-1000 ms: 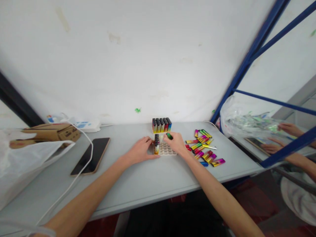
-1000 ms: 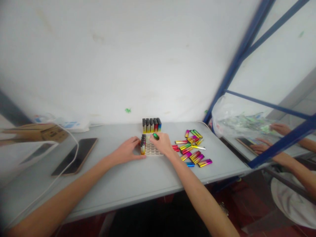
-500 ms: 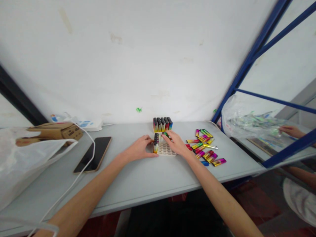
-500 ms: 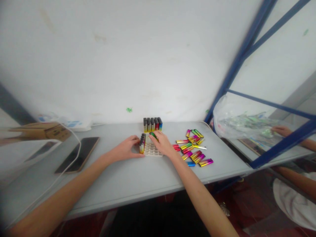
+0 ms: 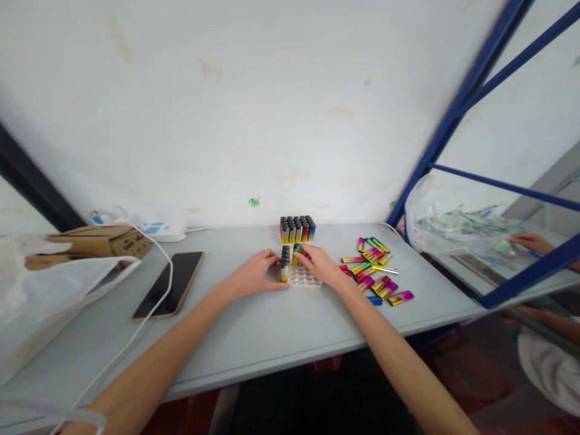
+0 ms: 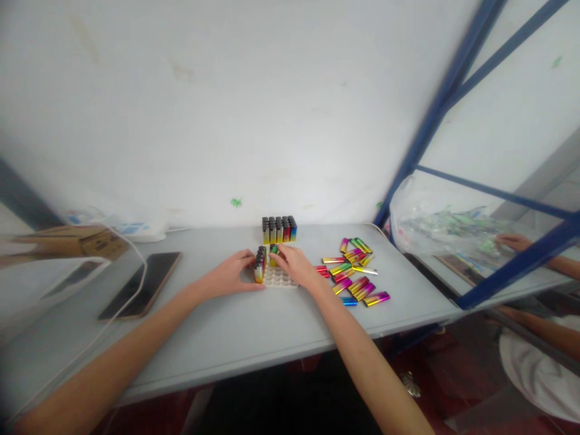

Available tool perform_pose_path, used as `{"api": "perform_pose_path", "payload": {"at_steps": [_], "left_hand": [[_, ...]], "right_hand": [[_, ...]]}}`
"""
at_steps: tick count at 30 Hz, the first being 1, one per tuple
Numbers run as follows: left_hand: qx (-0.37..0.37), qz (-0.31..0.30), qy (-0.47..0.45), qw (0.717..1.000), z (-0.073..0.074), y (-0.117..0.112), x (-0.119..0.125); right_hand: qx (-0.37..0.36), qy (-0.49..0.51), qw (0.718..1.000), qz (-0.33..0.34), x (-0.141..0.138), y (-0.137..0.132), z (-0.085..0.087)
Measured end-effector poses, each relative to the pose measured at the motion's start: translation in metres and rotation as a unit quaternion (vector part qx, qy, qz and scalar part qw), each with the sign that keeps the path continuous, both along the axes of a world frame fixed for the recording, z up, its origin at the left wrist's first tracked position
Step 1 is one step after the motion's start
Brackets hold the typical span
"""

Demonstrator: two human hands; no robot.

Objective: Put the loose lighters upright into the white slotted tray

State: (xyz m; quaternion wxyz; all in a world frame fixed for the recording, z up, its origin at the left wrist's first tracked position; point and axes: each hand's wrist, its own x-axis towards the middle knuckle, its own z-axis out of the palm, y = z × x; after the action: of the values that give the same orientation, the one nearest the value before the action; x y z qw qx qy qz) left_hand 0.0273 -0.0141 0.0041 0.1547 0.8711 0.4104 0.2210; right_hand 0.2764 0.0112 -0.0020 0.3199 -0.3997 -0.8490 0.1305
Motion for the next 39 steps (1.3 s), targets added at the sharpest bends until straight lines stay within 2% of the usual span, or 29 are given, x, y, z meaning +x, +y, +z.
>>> {"api": "perform_pose_path", "payload": {"at_steps": [13, 21, 24, 26, 32, 35, 39], "left_hand": [[-0.002, 0.015, 0.009, 1.0, -0.001, 0.001, 0.0], [0.006, 0.013, 0.0, 1.0, -0.003, 0.004, -0.001], [0.001, 0.018, -0.001, 1.0, -0.002, 0.004, -0.001], [-0.004, 0.021, 0.003, 1.0, -0.002, 0.004, -0.001], [-0.005, 0.018, 0.008, 1.0, -0.003, 0.005, 0.0], [0.001, 0.02, 0.003, 1.0, -0.004, 0.006, 0.001], [0.006, 0.02, 0.0, 1.0, -0.003, 0.005, 0.001]], "right_hand": [[0.011, -0.036, 0.999, 0.038, 0.0, 0.005, 0.007], [0.01, -0.062, 0.997, 0.042, 0.002, 0.007, 0.002], [-0.006, -0.017, 1.0, 0.016, 0.027, 0.005, 0.007], [-0.007, 0.012, 0.999, -0.041, 0.056, 0.004, 0.013], [-0.011, -0.088, 0.978, -0.191, 0.167, -0.001, 0.029], [-0.042, -0.114, 0.971, -0.205, 0.203, -0.017, 0.026], [-0.064, -0.127, 0.973, -0.184, 0.217, -0.036, 0.016]]}}
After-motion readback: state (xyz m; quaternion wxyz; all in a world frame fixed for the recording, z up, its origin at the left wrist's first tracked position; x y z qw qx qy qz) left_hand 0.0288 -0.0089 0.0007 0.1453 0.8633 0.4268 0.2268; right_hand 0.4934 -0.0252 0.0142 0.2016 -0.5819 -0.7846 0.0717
